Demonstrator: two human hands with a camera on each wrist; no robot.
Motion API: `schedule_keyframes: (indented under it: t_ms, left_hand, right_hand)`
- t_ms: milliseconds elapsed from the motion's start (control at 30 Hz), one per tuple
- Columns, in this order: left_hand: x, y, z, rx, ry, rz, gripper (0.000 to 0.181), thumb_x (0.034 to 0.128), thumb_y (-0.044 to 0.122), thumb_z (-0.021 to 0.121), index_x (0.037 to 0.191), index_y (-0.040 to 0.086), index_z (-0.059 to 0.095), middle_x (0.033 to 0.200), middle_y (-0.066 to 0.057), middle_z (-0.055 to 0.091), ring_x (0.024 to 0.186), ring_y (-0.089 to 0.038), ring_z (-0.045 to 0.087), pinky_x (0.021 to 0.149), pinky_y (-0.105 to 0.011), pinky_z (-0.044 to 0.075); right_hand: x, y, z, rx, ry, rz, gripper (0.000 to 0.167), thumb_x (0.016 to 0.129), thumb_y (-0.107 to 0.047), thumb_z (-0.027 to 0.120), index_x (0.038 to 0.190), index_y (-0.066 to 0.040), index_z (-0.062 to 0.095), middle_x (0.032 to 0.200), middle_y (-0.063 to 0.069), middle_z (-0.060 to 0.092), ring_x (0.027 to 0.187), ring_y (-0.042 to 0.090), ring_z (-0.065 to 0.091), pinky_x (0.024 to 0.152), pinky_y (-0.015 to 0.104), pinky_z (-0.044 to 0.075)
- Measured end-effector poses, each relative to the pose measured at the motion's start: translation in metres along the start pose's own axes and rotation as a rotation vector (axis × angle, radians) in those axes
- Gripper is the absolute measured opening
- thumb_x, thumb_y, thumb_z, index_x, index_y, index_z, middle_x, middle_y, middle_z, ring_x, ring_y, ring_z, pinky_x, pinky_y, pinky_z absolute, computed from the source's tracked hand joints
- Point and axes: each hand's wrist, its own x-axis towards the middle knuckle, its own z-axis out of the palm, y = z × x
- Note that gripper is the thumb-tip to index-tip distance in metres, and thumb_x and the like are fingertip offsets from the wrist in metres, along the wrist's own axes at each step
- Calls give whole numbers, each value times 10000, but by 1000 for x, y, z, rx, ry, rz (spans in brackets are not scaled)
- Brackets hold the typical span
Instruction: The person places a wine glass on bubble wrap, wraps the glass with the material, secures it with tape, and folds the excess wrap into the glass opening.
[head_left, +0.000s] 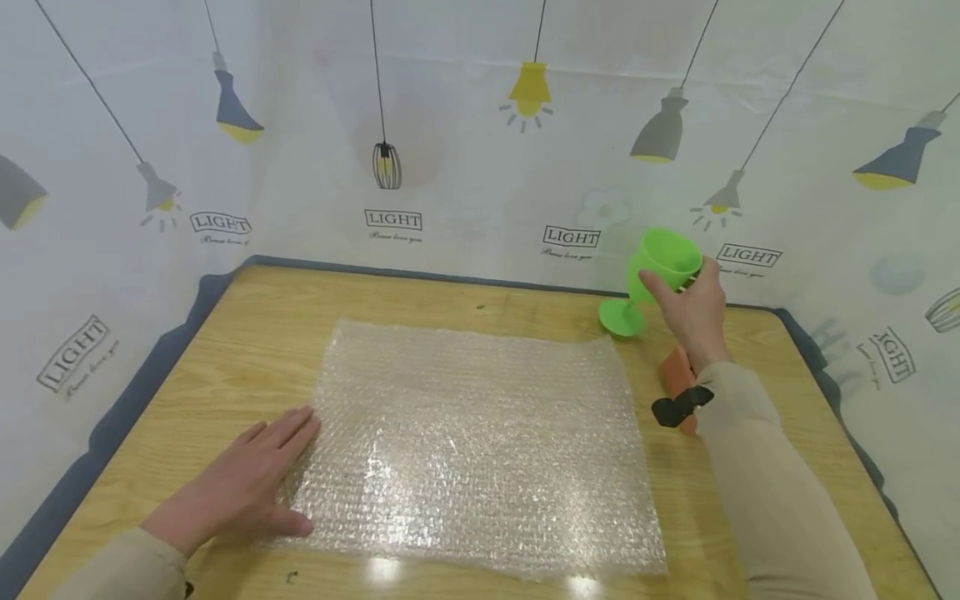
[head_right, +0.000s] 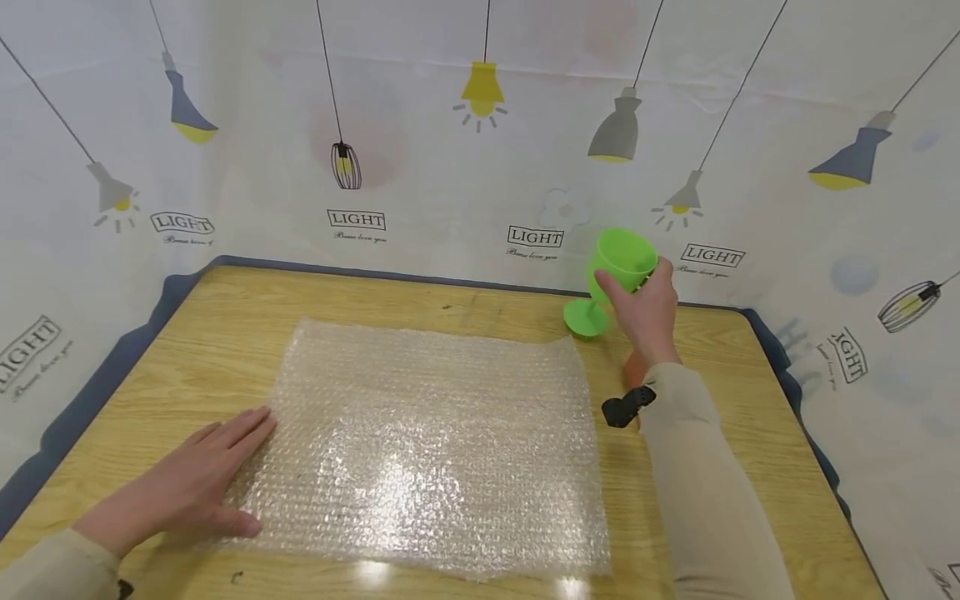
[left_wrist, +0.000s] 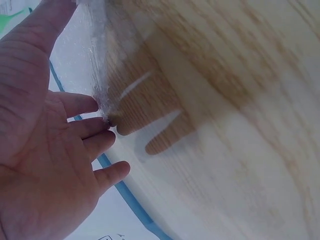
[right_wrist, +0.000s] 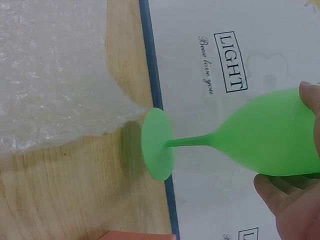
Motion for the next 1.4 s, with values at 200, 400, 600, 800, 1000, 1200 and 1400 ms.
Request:
schedule_keyframes:
  t_ms: [200, 400, 600, 800, 1000, 1200, 1400]
  left_hand:
    - [1, -1, -2, 0, -7, -2, 1361, 637, 883, 663, 1556, -70, 348, 1629, -303, 284, 1477, -473, 327, 1164, -701, 289]
    - [2, -1, -3, -5, -13, 2, 1369, 639, 897, 642, 1565, -64, 334, 1634, -300, 276, 1481, -473, 321, 1166, -704, 281]
    - [1, -1, -2, 3, -3, 7, 1371, 643, 902, 634, 1565, -65, 329, 1635, -298, 276, 1484, -473, 316, 1168, -703, 276]
    - [1, -1, -3, 11, -1, 10, 1363, 651, 893, 641, 1568, -64, 322, 1635, -297, 278, 1484, -471, 316, 1169, -699, 279]
    - [1, 0, -2, 17, -7, 4, 1371, 643, 904, 637, 1565, -64, 330, 1633, -297, 282, 1482, -470, 321, 1165, -697, 292]
    - [1, 0, -1, 22, -20, -1, 1370, 649, 904, 641, 1565, -66, 329, 1633, -301, 281, 1484, -471, 316, 1167, -691, 297]
    - [1, 1, -2, 19, -24, 5, 1366, 654, 900, 641, 1564, -70, 328, 1630, -306, 283, 1484, -475, 313, 1169, -688, 295]
  right_hand:
    - [-5, -10, 0, -15, -11, -58, 991, 925, -627, 661, 1554, 2, 224, 1520, 265, 424, 1395, 397, 441, 1135, 561, 413]
    - [-9, -14, 2, -7, -25, -78, 983, 935, -593, 675, 1562, 10, 216, 1519, 274, 427, 1398, 413, 441, 1142, 566, 410]
    - [-10, -17, 6, 14, -41, -112, 953, 946, -557, 684, 1570, 1, 228, 1510, 252, 436, 1387, 392, 459, 1134, 539, 442]
    - [-13, -25, 9, 21, -49, -179, 897, 961, -502, 690, 1552, 16, 258, 1473, 253, 464, 1359, 391, 486, 1121, 529, 462]
    - [-18, -32, 13, 33, -76, -204, 873, 957, -477, 712, 1540, 16, 289, 1442, 239, 500, 1335, 367, 513, 1125, 511, 463]
    - [-23, -37, 15, 36, -113, -211, 872, 956, -458, 725, 1534, 30, 291, 1465, 260, 491, 1372, 396, 501, 1144, 516, 447]
    - [-27, -36, 16, 26, -132, -225, 852, 946, -421, 751, 1510, 48, 318, 1452, 271, 507, 1360, 400, 517, 1128, 502, 467]
